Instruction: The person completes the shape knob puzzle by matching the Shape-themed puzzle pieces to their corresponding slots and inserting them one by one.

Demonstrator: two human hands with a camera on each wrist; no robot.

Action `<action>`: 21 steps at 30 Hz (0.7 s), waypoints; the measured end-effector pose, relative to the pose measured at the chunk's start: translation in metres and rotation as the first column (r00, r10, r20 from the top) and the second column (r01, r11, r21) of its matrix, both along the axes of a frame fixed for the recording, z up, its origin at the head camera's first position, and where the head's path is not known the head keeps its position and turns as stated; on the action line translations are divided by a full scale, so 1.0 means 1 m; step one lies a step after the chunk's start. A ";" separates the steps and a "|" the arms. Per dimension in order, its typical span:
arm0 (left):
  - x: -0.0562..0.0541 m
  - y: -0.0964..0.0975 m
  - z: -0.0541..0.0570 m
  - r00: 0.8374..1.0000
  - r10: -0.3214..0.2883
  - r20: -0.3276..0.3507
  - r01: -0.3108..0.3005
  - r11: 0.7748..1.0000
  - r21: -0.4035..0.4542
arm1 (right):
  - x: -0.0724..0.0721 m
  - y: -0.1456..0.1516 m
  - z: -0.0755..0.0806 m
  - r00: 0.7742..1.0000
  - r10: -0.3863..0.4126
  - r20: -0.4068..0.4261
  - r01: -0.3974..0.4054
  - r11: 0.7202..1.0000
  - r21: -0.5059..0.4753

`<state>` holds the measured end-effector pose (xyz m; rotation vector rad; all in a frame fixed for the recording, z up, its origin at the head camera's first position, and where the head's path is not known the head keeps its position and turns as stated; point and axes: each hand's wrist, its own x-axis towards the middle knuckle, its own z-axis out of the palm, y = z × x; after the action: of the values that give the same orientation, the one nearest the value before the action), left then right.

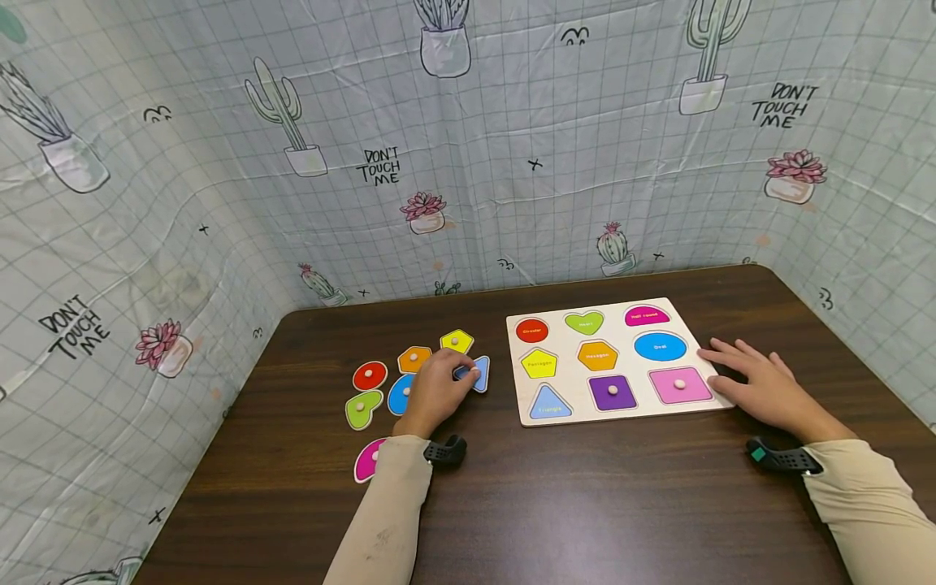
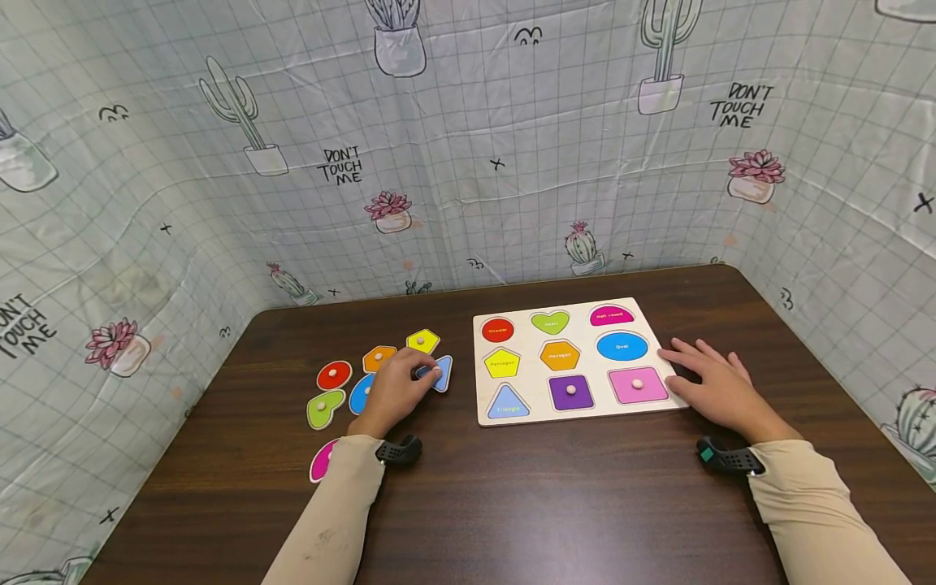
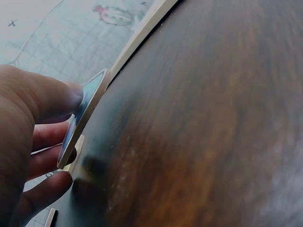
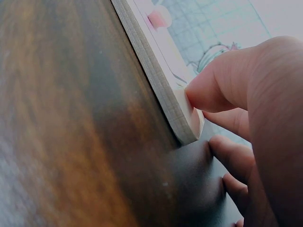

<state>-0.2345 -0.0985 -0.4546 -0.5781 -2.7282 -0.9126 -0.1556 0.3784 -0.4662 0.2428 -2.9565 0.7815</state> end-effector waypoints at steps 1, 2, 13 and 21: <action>0.000 0.000 0.000 1.000 0.000 0.002 0.000 1.000 0.002 | 0.000 0.000 0.000 1.000 0.001 -0.002 -0.001 1.000 -0.002; 0.000 0.000 0.000 1.000 -0.001 0.004 0.001 1.000 0.005 | 0.000 0.000 0.000 1.000 0.002 -0.003 -0.002 1.000 -0.003; -0.001 0.001 -0.002 1.000 -0.016 -0.004 0.016 1.000 0.026 | -0.001 0.002 -0.002 1.000 0.004 0.005 -0.004 1.000 0.015; -0.001 0.003 -0.001 0.999 -0.037 -0.029 0.038 0.999 0.032 | -0.001 0.002 -0.002 1.000 0.000 0.010 -0.001 1.000 0.014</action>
<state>-0.2354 -0.0958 -0.4561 -0.6339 -2.6805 -0.9479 -0.1563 0.3804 -0.4678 0.2411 -2.9727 0.7647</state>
